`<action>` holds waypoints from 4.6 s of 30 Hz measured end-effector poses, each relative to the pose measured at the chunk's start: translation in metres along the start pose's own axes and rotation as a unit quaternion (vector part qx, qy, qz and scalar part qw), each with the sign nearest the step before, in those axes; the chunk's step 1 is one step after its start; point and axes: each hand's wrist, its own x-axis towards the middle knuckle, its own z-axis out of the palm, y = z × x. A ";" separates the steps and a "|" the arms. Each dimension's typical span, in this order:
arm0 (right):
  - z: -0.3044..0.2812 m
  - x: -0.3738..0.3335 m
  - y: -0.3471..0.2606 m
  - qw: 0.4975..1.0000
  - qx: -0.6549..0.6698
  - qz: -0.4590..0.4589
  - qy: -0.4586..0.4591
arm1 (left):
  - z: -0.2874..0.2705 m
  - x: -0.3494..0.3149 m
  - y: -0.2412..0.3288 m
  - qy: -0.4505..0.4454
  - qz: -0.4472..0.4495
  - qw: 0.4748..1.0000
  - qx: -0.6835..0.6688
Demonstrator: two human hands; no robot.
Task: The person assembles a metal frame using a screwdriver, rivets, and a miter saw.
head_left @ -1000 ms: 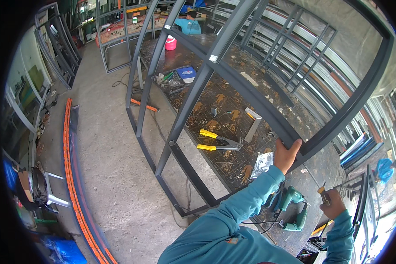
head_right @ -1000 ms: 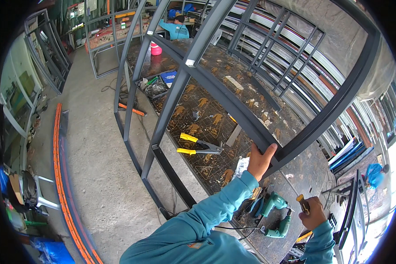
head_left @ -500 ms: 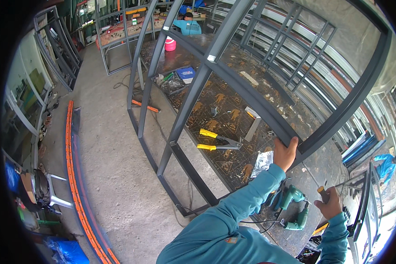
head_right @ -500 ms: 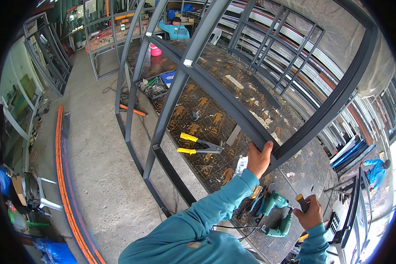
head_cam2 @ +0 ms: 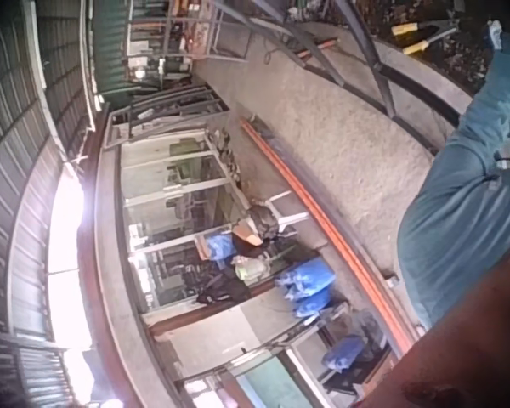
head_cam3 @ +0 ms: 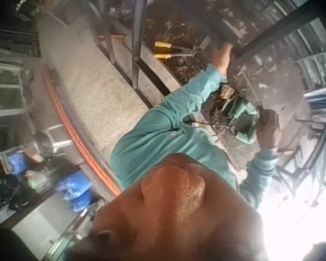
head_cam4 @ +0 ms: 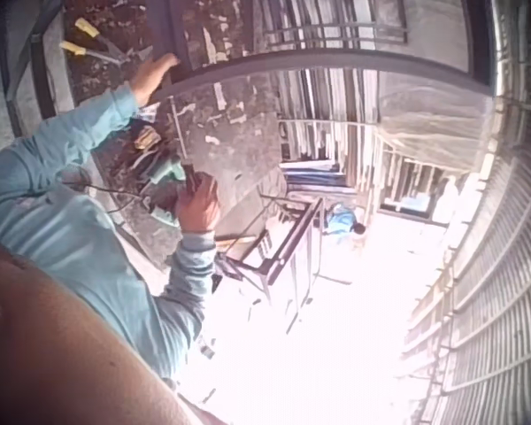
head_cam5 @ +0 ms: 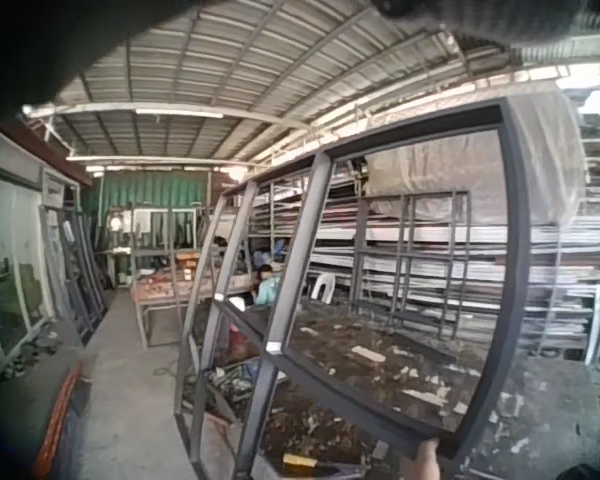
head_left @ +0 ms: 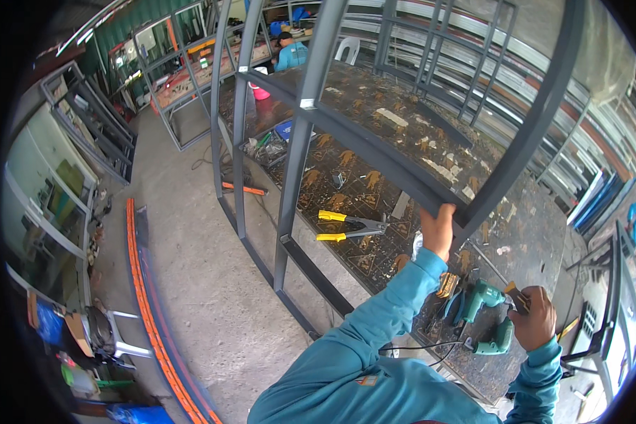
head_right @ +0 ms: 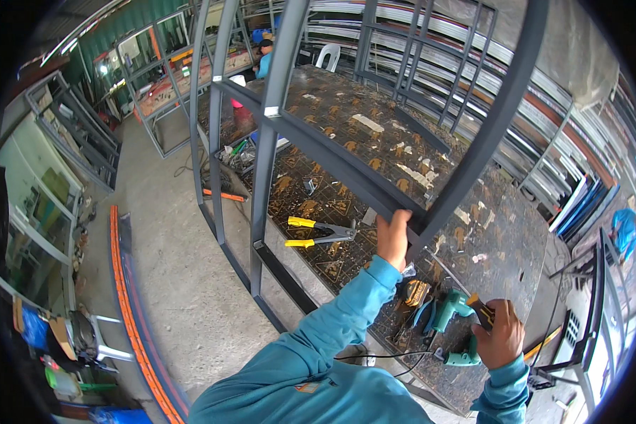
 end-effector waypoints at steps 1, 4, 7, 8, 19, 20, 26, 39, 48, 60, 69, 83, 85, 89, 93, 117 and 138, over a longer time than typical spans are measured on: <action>0.002 0.000 0.002 0.999 0.041 0.006 0.006 | 0.002 0.000 -0.001 0.015 -0.009 1.000 -0.013; 0.010 0.001 0.009 0.994 0.103 0.010 0.026 | 0.004 -0.002 0.001 0.046 0.005 0.999 0.017; 0.017 0.007 0.014 0.984 0.162 -0.007 0.075 | 0.004 -0.003 0.002 0.052 -0.016 0.999 -0.002; 0.017 0.008 0.016 0.981 0.167 -0.019 0.096 | 0.002 -0.002 0.003 0.023 -0.016 1.000 -0.010; 0.033 0.005 0.058 0.908 0.358 -0.104 0.190 | 0.003 -0.001 0.011 0.026 -0.058 0.998 0.028; 0.039 0.005 0.057 0.885 0.417 -0.095 0.185 | 0.005 -0.002 0.011 0.036 -0.061 0.997 0.025; 0.049 -0.009 0.052 0.668 0.713 0.212 0.021 | 0.005 -0.005 0.012 0.053 -0.040 0.996 0.052; 0.087 0.024 0.037 0.503 0.773 -0.252 0.294 | 0.003 -0.006 0.020 0.017 -0.001 0.993 0.117; 0.093 0.109 -0.031 0.175 0.773 -0.173 0.584 | -0.014 0.004 0.020 0.017 -0.014 0.993 0.119; 0.130 0.101 -0.002 0.237 0.722 -0.189 0.622 | 0.004 -0.004 0.017 0.000 0.008 0.996 0.092; 0.088 0.095 0.016 0.778 0.548 -0.013 0.307 | 0.010 -0.010 0.020 -0.049 -0.035 0.996 0.059; 0.092 0.139 -0.046 0.768 0.613 0.025 -0.186 | 0.000 0.020 0.016 0.068 -0.062 0.996 -0.022; 0.089 0.141 -0.047 0.788 0.587 0.022 -0.185 | 0.000 0.027 0.010 0.120 -0.022 0.993 -0.004; 0.088 0.143 -0.050 0.765 0.612 0.067 -0.188 | -0.002 0.034 0.008 0.102 -0.017 0.994 -0.021; 0.094 0.140 -0.051 0.739 0.645 0.078 -0.178 | -0.008 0.035 0.007 0.073 0.007 0.997 -0.013; 0.092 0.128 -0.053 0.824 0.553 0.017 -0.120 | -0.004 0.005 0.021 -0.038 -0.135 0.990 -0.003; 0.100 0.116 -0.058 0.807 0.582 0.062 -0.079 | 0.001 0.000 0.014 -0.015 -0.106 0.992 0.072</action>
